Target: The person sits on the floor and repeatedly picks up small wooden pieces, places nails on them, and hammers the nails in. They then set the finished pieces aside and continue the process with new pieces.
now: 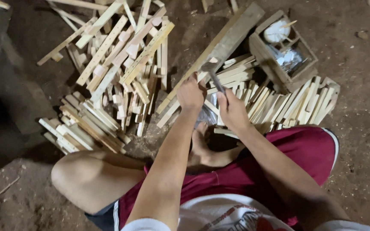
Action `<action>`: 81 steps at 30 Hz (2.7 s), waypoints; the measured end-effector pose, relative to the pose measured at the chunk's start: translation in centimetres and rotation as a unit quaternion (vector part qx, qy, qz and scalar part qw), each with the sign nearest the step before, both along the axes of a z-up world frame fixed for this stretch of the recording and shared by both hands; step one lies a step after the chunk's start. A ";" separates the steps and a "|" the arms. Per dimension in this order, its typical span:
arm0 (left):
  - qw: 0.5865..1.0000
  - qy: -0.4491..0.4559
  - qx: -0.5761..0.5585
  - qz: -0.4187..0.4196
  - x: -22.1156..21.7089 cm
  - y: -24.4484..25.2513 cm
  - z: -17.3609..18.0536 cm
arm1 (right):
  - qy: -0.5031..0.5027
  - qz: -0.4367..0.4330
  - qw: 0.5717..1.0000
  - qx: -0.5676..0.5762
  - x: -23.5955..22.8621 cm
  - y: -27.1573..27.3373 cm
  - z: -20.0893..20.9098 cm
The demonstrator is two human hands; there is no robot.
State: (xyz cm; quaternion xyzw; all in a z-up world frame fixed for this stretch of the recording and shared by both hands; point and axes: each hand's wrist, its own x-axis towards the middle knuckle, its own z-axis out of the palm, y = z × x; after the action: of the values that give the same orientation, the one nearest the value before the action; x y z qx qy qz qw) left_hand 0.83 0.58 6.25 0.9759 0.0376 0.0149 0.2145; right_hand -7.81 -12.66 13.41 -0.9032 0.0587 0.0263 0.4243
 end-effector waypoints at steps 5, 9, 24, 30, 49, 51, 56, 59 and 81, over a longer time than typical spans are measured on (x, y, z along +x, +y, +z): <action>0.997 0.044 -0.062 -0.004 -0.7 0.0 3.7 | -0.046 -0.020 0.998 -0.039 -0.8 -0.1 -2.9; 0.999 0.027 -0.022 -0.004 -0.4 -0.2 -0.2 | 0.011 0.007 0.997 -0.070 0.2 -0.2 -0.9; 0.995 0.083 -0.005 -0.045 0.1 0.3 2.3 | 0.010 -0.023 0.998 -0.051 0.7 -0.9 -2.3; 0.996 0.061 -0.003 -0.060 -1.9 1.3 6.0 | -0.067 -0.094 0.993 -0.039 3.0 -0.6 0.4; 0.980 -0.201 0.001 0.005 -2.9 2.6 -1.1 | 0.059 -0.151 0.984 -0.077 7.8 -8.2 -6.0; 0.981 -0.196 0.003 0.007 -3.1 3.0 -0.4 | 0.089 -0.179 0.975 -0.093 8.7 -14.1 -5.6; 0.998 0.021 0.033 -0.056 -2.6 3.3 2.6 | 0.180 -0.169 0.922 -0.297 9.8 -22.4 -3.7; 0.998 0.001 0.017 -0.056 -2.3 3.4 1.8 | 0.258 -0.125 0.900 -0.327 10.7 -21.5 -1.6; 0.997 0.035 0.040 -0.060 -2.5 3.6 1.8 | 0.099 -0.231 0.948 -0.193 12.7 -22.6 -5.4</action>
State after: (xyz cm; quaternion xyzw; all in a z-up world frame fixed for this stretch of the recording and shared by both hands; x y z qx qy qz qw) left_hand -1.62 4.14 8.05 0.9840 -0.0142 -0.0310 0.1747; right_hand 4.86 -35.28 8.03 -0.9225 0.3115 0.0053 0.2280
